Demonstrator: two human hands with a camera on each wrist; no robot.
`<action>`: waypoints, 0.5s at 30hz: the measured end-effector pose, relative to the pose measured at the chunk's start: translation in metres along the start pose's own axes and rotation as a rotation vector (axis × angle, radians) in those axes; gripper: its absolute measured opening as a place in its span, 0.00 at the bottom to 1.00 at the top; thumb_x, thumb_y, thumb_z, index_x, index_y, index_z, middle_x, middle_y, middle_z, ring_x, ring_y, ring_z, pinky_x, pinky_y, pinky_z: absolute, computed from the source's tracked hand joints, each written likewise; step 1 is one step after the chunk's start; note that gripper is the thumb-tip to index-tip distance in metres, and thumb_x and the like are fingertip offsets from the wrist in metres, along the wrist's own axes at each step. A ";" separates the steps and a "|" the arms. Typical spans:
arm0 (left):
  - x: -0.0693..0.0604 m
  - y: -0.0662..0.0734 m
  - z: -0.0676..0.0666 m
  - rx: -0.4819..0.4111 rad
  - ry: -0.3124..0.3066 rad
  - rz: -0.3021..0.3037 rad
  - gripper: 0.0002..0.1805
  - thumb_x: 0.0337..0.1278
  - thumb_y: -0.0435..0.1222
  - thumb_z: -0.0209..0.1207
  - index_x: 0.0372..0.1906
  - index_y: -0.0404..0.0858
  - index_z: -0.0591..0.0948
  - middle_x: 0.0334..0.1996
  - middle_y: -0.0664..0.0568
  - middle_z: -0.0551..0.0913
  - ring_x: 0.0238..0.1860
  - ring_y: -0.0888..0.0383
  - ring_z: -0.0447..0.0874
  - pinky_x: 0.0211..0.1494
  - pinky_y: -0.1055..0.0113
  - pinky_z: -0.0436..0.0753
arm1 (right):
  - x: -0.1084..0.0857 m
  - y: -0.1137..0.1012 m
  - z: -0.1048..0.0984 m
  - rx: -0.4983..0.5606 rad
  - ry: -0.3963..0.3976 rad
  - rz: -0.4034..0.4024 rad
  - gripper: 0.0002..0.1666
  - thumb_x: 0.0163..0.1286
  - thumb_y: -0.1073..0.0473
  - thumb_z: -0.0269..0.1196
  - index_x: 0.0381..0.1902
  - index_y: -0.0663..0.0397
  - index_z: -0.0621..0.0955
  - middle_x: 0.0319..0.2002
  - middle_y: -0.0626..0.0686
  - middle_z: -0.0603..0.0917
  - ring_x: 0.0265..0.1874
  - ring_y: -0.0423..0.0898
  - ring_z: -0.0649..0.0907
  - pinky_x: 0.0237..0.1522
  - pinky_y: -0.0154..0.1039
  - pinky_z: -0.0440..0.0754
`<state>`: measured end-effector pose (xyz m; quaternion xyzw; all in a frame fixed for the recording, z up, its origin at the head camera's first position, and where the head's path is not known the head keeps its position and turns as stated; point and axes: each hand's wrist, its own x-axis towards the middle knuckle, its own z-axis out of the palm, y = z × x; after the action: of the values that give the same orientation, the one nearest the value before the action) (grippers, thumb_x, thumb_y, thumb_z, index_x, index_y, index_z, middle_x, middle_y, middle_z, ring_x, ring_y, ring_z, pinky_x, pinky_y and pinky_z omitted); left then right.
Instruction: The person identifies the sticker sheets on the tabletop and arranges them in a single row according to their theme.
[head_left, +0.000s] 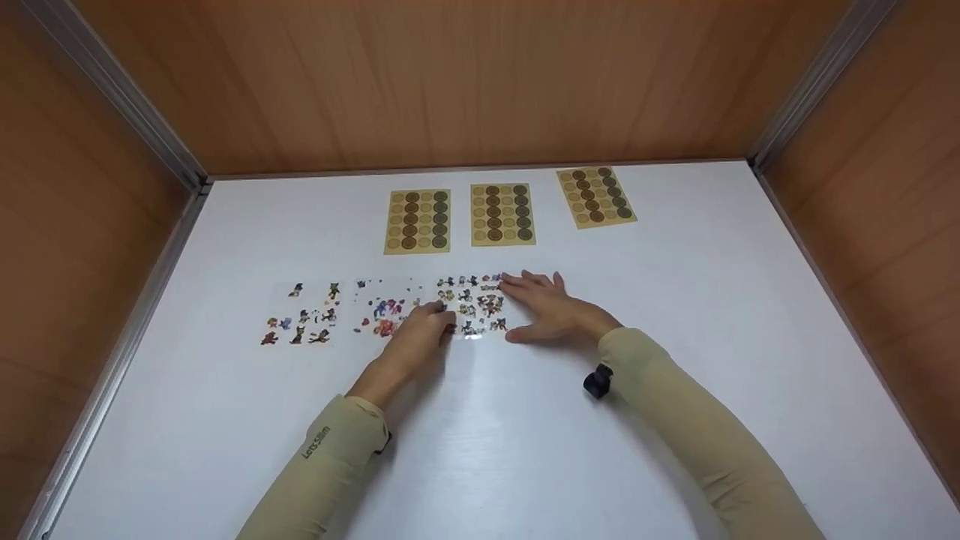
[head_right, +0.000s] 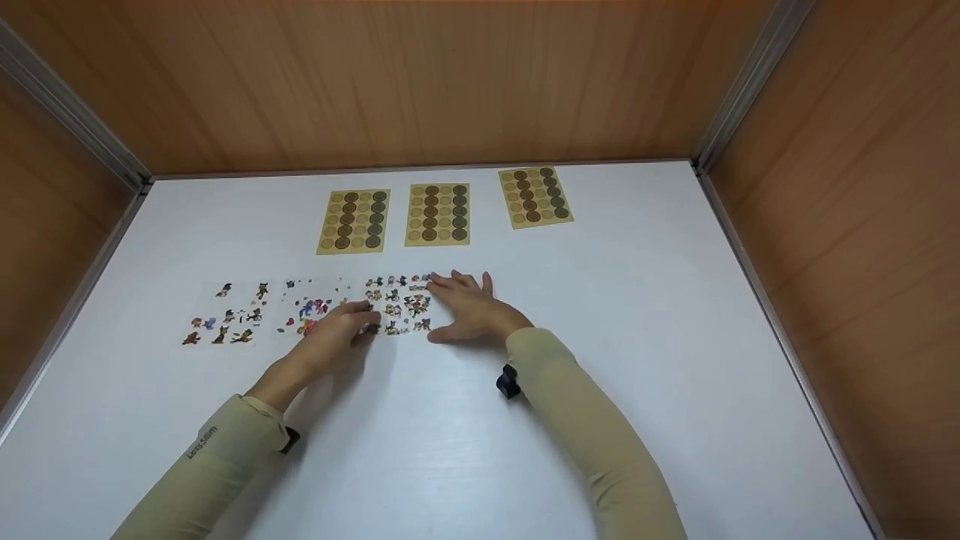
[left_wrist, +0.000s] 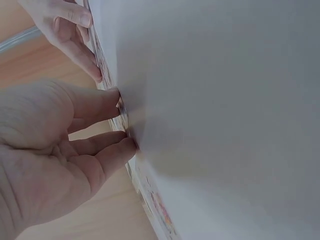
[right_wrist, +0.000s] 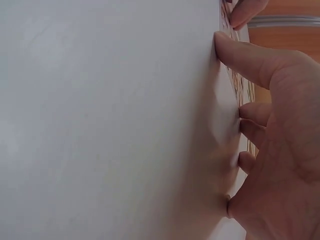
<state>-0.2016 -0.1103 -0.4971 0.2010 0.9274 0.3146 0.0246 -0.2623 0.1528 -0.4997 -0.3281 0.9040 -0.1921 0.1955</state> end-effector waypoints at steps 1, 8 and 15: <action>0.001 0.000 0.000 0.024 0.000 0.020 0.10 0.62 0.20 0.58 0.45 0.24 0.85 0.55 0.24 0.78 0.59 0.29 0.77 0.66 0.42 0.76 | 0.000 0.001 -0.002 -0.004 -0.003 0.003 0.57 0.66 0.35 0.66 0.82 0.52 0.53 0.81 0.52 0.48 0.79 0.59 0.45 0.72 0.70 0.28; 0.006 -0.001 -0.001 0.064 0.023 0.104 0.08 0.57 0.16 0.59 0.38 0.25 0.85 0.49 0.25 0.81 0.53 0.31 0.81 0.60 0.42 0.80 | 0.002 0.002 -0.005 0.001 -0.004 0.020 0.59 0.65 0.35 0.67 0.82 0.50 0.52 0.82 0.51 0.48 0.80 0.58 0.44 0.72 0.69 0.27; 0.003 -0.002 0.004 -0.045 -0.041 -0.021 0.12 0.60 0.19 0.58 0.48 0.25 0.84 0.63 0.23 0.72 0.65 0.28 0.70 0.68 0.40 0.73 | -0.001 0.003 0.004 0.007 -0.006 0.030 0.61 0.63 0.33 0.68 0.82 0.49 0.51 0.82 0.52 0.46 0.80 0.58 0.45 0.73 0.69 0.28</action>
<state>-0.2046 -0.1085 -0.5010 0.1971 0.9215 0.3308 0.0513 -0.2615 0.1544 -0.5042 -0.3142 0.9075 -0.1914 0.2026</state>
